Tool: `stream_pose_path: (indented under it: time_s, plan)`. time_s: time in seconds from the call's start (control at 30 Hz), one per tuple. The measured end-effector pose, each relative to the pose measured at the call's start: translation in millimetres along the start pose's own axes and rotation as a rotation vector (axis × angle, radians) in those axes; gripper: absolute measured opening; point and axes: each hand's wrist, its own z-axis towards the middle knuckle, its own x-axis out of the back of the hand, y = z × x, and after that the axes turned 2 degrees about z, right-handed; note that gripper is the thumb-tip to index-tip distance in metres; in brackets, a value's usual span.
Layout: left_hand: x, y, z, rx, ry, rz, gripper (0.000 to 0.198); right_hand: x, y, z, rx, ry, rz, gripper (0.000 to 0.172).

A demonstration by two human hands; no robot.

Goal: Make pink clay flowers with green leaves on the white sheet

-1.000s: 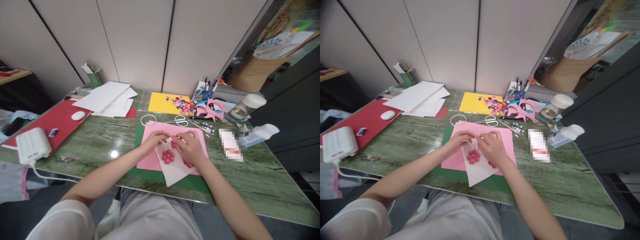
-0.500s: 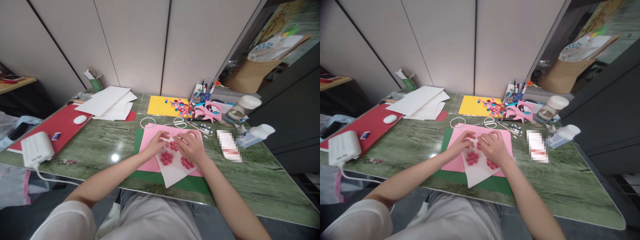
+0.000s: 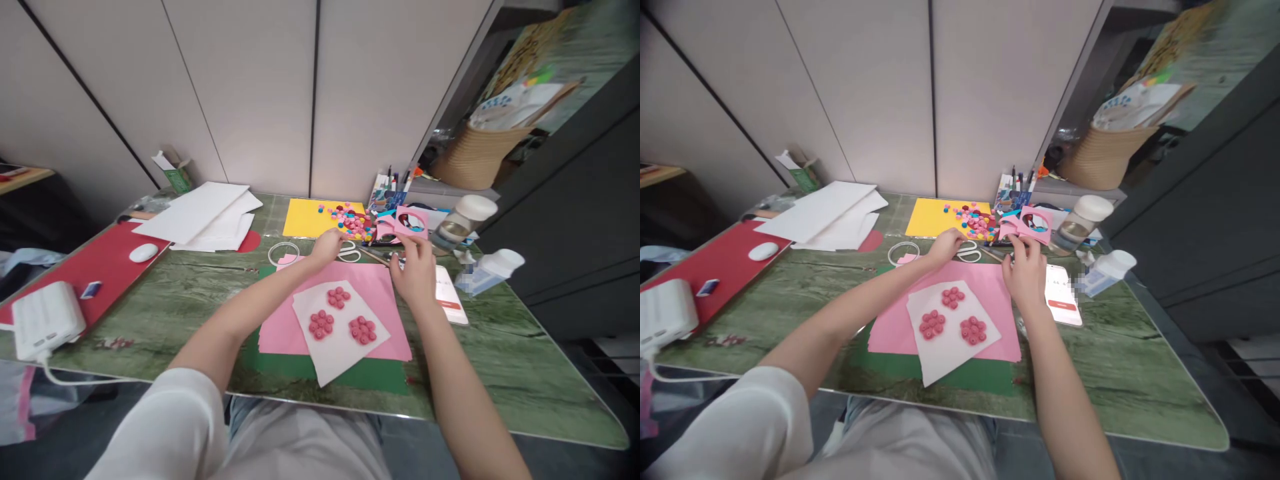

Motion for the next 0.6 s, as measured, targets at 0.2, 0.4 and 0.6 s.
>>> stream_pose_path:
  time_s: [0.2, 0.4, 0.6]
  plan:
    - [-24.5, -11, 42, 0.004, -0.026, 0.005, 0.032, 2, 10, 2, -0.06, -0.014, 0.016, 0.046]
    - [-31.4, -19, 57, 0.1, 0.011, -0.082, 0.021, 7, 8, 4, -0.064, 0.007, 0.075, 0.048]
    - [-21.6, -10, 51, 0.19, 0.08, -0.274, 0.023, 1, 5, 3, -0.116, -0.017, 0.219, 0.045]
